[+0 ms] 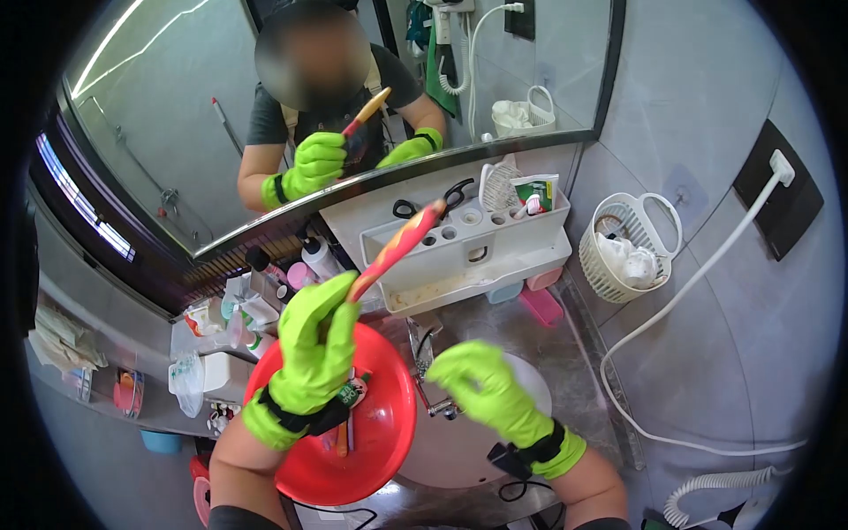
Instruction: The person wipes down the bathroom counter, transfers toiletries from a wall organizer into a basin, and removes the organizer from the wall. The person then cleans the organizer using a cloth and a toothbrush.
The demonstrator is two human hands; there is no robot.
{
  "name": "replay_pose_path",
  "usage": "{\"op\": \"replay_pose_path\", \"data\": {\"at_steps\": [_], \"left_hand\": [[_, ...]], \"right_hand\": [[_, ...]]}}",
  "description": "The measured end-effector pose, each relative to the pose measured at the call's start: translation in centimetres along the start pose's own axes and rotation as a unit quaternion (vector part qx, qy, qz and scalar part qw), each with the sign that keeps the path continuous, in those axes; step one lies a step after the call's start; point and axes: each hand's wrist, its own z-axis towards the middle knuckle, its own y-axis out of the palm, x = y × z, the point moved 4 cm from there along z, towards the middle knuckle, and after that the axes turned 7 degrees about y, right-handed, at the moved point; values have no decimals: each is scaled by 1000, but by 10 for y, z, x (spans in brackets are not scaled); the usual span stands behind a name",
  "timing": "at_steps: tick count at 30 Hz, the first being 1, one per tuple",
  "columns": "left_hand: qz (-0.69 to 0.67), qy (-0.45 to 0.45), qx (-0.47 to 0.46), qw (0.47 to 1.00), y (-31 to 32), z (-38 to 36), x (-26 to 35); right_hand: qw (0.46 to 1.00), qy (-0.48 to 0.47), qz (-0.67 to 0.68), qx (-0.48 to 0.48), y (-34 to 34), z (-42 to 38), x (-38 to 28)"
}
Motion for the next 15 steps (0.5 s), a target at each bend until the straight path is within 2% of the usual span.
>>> {"op": "replay_pose_path", "data": {"at_steps": [2, 4, 5, 8, 9, 10, 11, 12, 13, 14, 15], "left_hand": [[-7, -41, -91, 995, -27, -26, -7], [-2, -104, -179, 978, -50, -46, -9], [-15, -156, -185, 970, -60, -63, -13], [-61, -324, -205, 921, -83, -121, -31], [-81, -389, -215, 892, -89, -135, -33], [-102, -452, -224, 857, -94, -152, -37], [-110, -442, -229, 860, -97, -170, -43], [-136, -446, -229, 854, -97, -186, -49], [-162, -449, -230, 848, -95, -200, -54], [-189, -451, -230, 841, -91, -210, -59], [-243, -488, -245, 802, -83, -219, -61]], "right_hand": [[985, -26, 107, -132, 46, -16, 17], [972, -41, 103, -208, 71, -24, 14], [965, -21, 103, -241, 82, -27, 18], [968, -32, 64, -239, 84, -21, 15], [974, -32, 95, -202, 75, -11, 14], [984, -26, 72, -162, 55, 7, 0], [990, 26, 50, -127, 34, 25, -7], [995, 30, -4, -90, 12, 39, -3], [983, -75, -168, 2, -11, 53, -16], [971, -81, -223, 12, -26, 64, -11], [950, -96, -294, 48, -36, 70, 1]]}}
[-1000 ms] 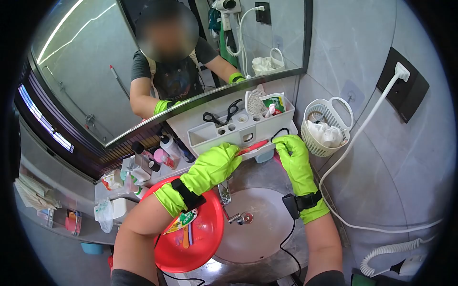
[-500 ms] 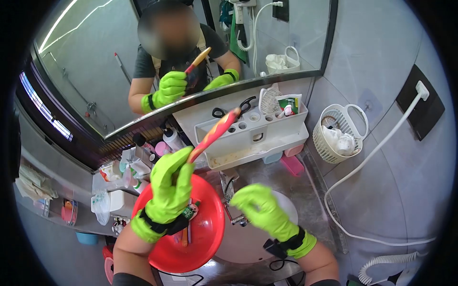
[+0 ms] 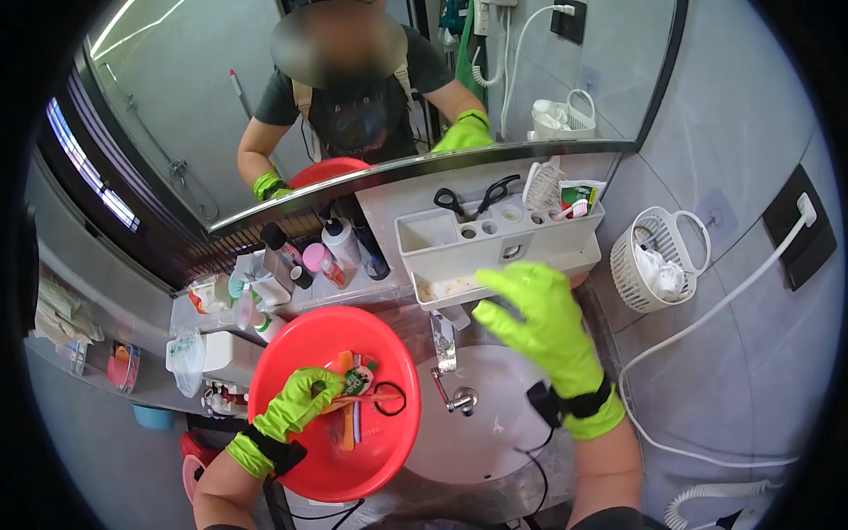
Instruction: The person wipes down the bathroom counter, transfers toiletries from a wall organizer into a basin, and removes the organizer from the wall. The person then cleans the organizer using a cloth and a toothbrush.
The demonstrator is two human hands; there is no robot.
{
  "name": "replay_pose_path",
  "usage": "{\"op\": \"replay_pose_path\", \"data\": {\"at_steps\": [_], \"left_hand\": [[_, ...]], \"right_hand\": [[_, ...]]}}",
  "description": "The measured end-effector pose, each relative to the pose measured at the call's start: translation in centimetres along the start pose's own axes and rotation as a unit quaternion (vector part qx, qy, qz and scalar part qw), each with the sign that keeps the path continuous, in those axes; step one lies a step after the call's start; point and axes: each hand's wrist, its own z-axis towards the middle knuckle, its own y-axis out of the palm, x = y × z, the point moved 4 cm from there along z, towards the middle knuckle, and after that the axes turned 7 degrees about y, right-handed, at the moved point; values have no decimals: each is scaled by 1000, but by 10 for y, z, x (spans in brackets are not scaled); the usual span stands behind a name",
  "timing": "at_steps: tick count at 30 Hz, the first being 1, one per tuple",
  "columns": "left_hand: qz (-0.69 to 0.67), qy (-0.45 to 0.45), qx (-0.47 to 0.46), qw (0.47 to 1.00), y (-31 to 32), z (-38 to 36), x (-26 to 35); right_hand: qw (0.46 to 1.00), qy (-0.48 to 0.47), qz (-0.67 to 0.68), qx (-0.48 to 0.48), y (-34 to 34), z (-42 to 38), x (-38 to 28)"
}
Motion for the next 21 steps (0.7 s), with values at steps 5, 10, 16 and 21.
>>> {"op": "replay_pose_path", "data": {"at_steps": [5, 10, 16, 21], "left_hand": [[-147, -78, -36, 985, 19, 23, -8], [-285, -126, -50, 949, 17, 28, 4], [-56, 81, 40, 994, -15, 10, 58], [-46, 122, 165, 978, -58, -8, 62]], "right_hand": [[988, 18, -36, -149, 26, 6, 45], [978, 73, 9, -193, 32, 6, 60], [957, 116, -2, -266, 45, 16, 62], [925, 211, 90, -302, 44, 16, 76]]}}
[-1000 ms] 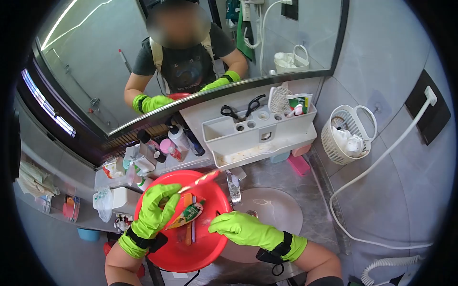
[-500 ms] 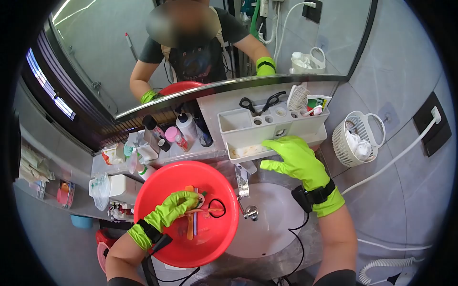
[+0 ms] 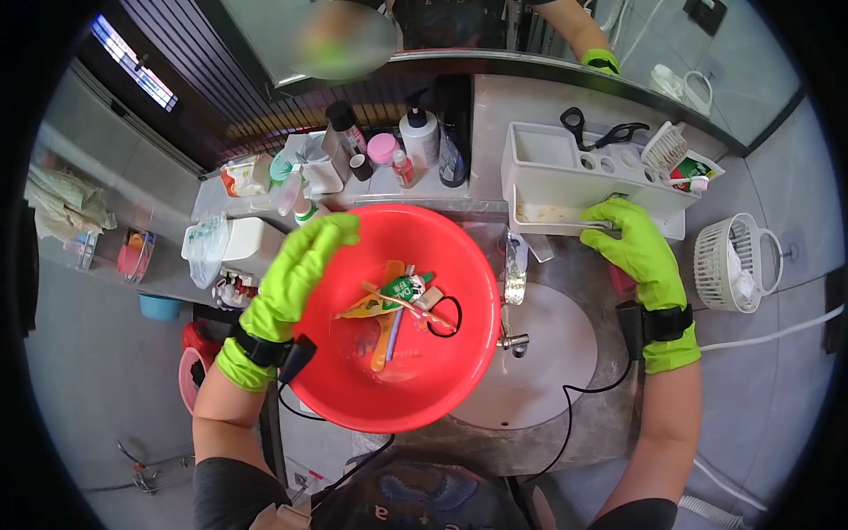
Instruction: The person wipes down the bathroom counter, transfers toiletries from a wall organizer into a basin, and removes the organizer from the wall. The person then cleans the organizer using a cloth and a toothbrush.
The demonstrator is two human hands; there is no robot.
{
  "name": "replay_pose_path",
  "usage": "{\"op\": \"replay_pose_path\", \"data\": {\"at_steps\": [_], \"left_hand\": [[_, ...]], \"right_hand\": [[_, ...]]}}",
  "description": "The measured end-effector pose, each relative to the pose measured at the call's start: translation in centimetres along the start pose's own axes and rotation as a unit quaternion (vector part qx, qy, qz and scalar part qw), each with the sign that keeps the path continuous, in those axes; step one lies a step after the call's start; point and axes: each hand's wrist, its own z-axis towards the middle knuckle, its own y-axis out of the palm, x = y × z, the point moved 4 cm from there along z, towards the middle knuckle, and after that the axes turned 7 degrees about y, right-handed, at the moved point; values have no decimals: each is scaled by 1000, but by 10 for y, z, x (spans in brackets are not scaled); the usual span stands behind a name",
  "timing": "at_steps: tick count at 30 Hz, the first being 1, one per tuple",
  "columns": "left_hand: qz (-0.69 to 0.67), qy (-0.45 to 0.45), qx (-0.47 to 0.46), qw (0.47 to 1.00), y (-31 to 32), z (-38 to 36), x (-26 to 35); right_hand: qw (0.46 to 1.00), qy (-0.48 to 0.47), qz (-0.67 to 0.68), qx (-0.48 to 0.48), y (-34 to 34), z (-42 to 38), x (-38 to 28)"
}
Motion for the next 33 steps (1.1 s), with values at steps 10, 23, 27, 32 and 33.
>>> {"op": "replay_pose_path", "data": {"at_steps": [10, 23, 27, 32, 33], "left_hand": [[197, 58, 2, 979, 17, 35, 44], [458, 328, -71, 823, 213, 183, 67], [347, 368, -24, 862, 237, 206, 61], [208, 348, -18, 914, 248, 222, 59], [177, 337, -23, 924, 247, 223, 61]], "right_hand": [[951, -134, 275, 31, 34, -29, -79], [845, -159, 99, 501, -23, -72, -43], [808, -152, 116, 558, -64, -42, -10], [828, -89, 222, 507, -64, -5, 20], [829, -87, 200, 514, -66, 0, 23]]}}
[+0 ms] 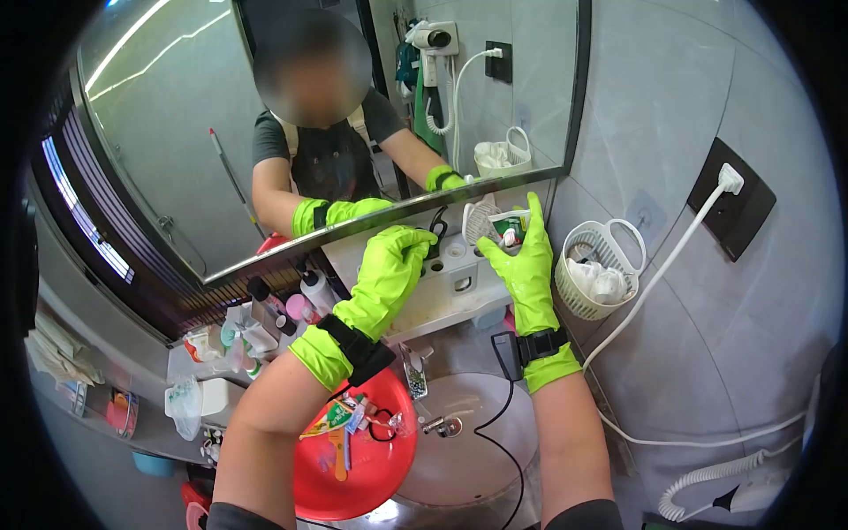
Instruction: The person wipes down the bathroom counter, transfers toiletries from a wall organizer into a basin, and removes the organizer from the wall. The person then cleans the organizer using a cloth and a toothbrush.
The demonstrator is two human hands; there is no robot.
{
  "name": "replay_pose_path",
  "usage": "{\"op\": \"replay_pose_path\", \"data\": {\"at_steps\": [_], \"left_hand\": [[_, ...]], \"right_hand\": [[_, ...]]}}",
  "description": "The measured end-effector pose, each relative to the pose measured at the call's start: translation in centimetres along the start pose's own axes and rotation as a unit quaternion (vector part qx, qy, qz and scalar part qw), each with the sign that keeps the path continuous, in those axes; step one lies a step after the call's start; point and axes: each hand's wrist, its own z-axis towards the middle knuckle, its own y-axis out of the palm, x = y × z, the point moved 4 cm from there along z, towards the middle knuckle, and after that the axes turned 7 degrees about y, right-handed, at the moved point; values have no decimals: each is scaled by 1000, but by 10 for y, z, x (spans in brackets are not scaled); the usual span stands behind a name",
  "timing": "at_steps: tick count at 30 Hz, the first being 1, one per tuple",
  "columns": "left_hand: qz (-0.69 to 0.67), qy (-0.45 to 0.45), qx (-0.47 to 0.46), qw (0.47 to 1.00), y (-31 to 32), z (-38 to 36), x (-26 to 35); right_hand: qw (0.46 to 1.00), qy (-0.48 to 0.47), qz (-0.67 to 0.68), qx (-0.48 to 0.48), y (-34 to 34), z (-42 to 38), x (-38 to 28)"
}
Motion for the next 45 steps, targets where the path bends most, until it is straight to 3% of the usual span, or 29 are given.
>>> {"op": "replay_pose_path", "data": {"at_steps": [3, 4, 5, 7, 8, 9, 11, 12, 13, 15, 17, 18, 21, 23, 25, 27, 29, 31, 33, 35, 37, 39, 41, 44, 45], "left_hand": [[6, 88, 36, 995, -12, 5, 12], [8, 141, 38, 989, -13, 4, 21], [30, 177, 34, 983, -14, 4, 30], [71, 244, 26, 967, -27, 8, 73], [51, 244, 38, 968, -36, 7, 89], [53, 249, 50, 966, -49, 8, 106], [33, 199, 101, 974, -77, -1, 123], [13, 152, 95, 984, -93, -7, 128], [-7, 103, 89, 991, -110, -17, 130], [39, 51, 13, 998, -138, -39, 124], [5, -42, -67, 997, -157, -76, 105], [-9, -43, -106, 993, -164, -84, 102], [-74, -233, -213, 946, -171, -159, 58], [-111, -401, -243, 876, -168, -208, 43], [-122, -376, -271, 878, -154, -243, 30], [-222, -405, -323, 826, -140, -281, 11], [-238, -329, -307, 861, -132, -254, 20], [-210, -288, -287, 889, -135, -226, 17], [-98, -258, -241, 930, -141, -188, 13], [-128, -285, -188, 931, -133, -143, 17], [-56, -153, -190, 968, -120, -81, 56], [15, 89, -202, 975, -90, -39, 63], [-14, 39, -219, 975, -53, -3, 72], [52, 120, -172, 976, 12, 19, 39], [41, 92, -184, 978, 27, 27, 35]], "right_hand": [[996, 85, 30, -29, -4, 9, 9], [995, 49, 72, -45, -3, 12, 8], [990, 73, 109, -59, -1, 15, 11], [972, 124, 179, -90, 3, 22, 18], [985, 40, 158, -64, 4, 27, 22], [986, 29, 156, -53, 3, 29, 27], [988, 4, 152, -31, 2, 33, 32], [968, 85, 229, -65, -1, 28, 22], [967, 67, 242, -43, -5, 27, 8], [963, 30, 269, 1, -8, 27, -16], [963, -16, 262, 59, -16, 32, -37], [967, -47, 239, 80, -21, 33, -50], [964, -20, 251, 85, -35, 17, -117], [954, -22, 294, 51, -32, -5, -146], [929, -52, 367, -11, -24, -32, -165], [916, -6, 388, -101, -2, -63, -161], [870, 128, 415, -233, 25, -108, -152], [767, 298, 484, -298, 58, -165, -124], [709, 345, 507, -349, 71, -216, -106], [707, 370, 474, -373, 76, -254, -87], [713, 381, 447, -383, 75, -274, -77], [689, 385, 443, -426, 79, -285, -64], [696, 351, 450, -435, 80, -288, -54], [718, 342, 435, -423, 85, -281, -56], [726, 346, 427, -414, 83, -275, -60]]}}
